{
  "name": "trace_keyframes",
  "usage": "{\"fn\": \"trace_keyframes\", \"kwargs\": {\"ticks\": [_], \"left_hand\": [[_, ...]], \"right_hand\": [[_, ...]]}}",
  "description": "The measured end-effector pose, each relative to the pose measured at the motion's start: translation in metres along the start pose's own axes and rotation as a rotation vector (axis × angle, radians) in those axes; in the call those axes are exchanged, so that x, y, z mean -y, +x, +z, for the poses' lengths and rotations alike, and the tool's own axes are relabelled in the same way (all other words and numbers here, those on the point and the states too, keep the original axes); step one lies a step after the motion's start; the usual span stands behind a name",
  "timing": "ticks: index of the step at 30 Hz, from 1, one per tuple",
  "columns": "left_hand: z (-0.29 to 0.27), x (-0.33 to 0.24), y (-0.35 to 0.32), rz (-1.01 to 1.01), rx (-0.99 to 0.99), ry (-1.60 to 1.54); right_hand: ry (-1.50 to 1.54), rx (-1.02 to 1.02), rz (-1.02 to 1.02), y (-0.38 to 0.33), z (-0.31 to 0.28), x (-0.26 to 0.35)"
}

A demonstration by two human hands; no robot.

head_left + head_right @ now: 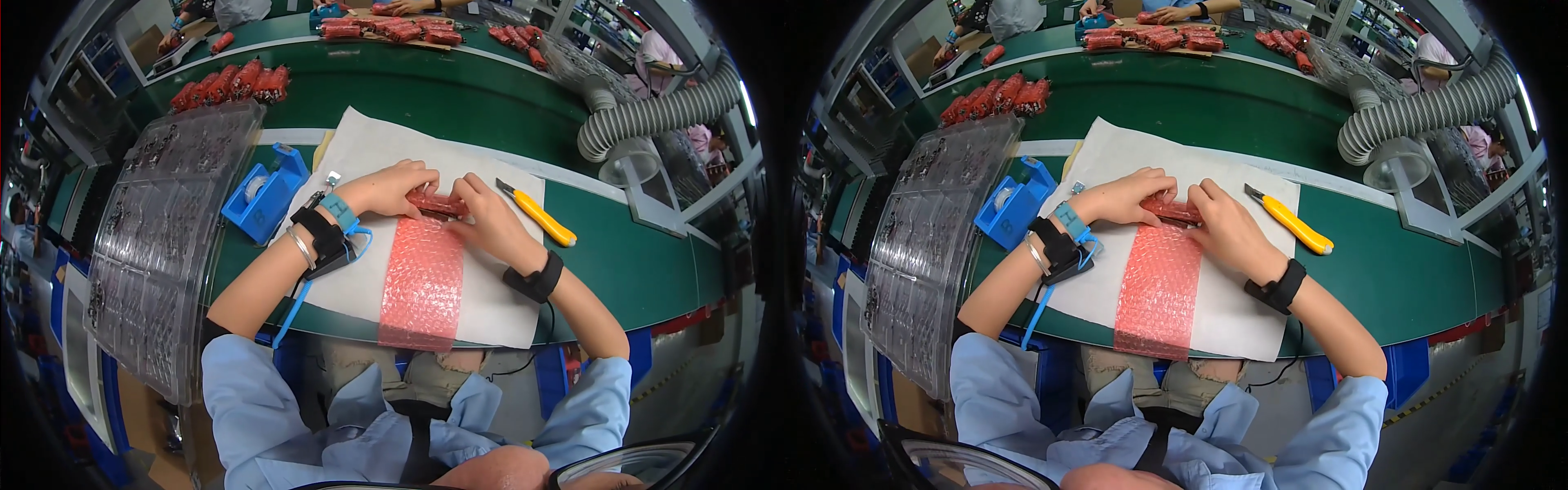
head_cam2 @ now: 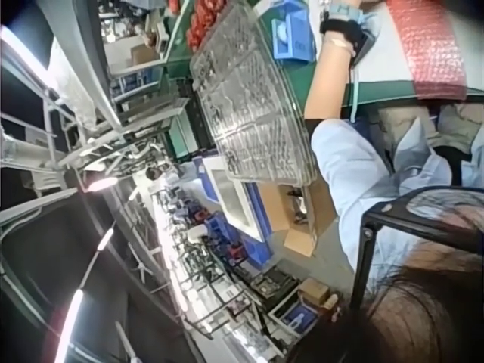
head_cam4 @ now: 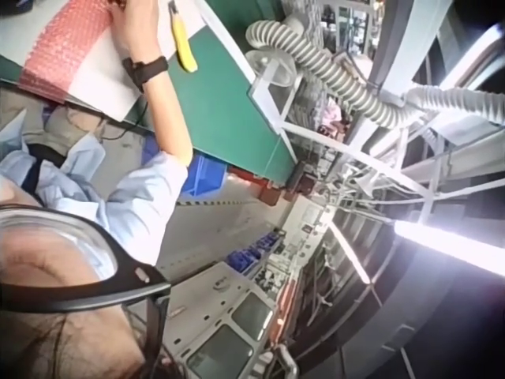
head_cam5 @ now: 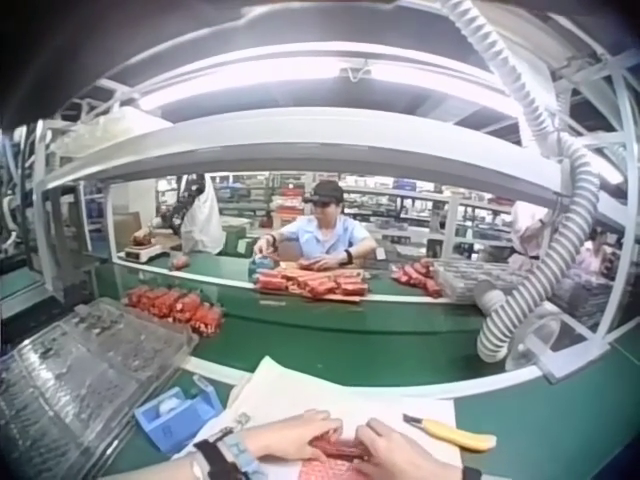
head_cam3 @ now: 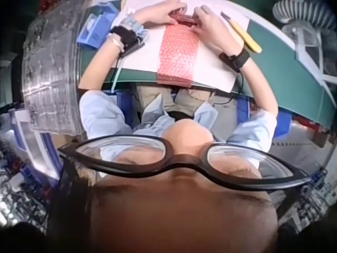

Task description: The person wraps circuit boards in bubble wrap, securing each with tape from a dispenser before placing them on a conveyor belt and retrieving more boards from a tray.

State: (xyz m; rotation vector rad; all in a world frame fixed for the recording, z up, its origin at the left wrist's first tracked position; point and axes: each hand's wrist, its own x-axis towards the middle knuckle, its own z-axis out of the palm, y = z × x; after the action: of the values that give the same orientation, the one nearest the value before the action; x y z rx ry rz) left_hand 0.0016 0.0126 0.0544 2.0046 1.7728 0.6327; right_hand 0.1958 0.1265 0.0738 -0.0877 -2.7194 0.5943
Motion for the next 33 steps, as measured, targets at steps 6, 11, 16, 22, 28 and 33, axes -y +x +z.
{"fn": "trace_keyframes", "kwargs": {"ticks": [6,11,16,22,28,33], "left_hand": [[0.005,0.0,-0.002,-0.064,0.072,0.02],[-0.004,-0.037,-0.018,-0.047,0.149,0.179],[0.039,-0.075,-0.05,0.053,-0.081,0.525],[0.045,-0.081,-0.062,0.003,-0.227,0.367],[0.033,-0.061,-0.049,-0.057,-0.348,0.318],[0.046,-0.067,-0.045,-0.019,-0.307,0.531]], "right_hand": [[0.225,0.094,0.111,-0.005,-0.004,-0.005],[0.216,0.026,0.006,-0.017,0.004,0.002],[0.162,0.008,-0.076,-0.02,0.007,0.007],[0.226,0.127,-0.008,-0.017,0.0,0.002],[0.22,0.2,0.074,-0.008,-0.009,0.003],[0.29,0.175,0.161,-0.01,-0.008,-0.004]]}}
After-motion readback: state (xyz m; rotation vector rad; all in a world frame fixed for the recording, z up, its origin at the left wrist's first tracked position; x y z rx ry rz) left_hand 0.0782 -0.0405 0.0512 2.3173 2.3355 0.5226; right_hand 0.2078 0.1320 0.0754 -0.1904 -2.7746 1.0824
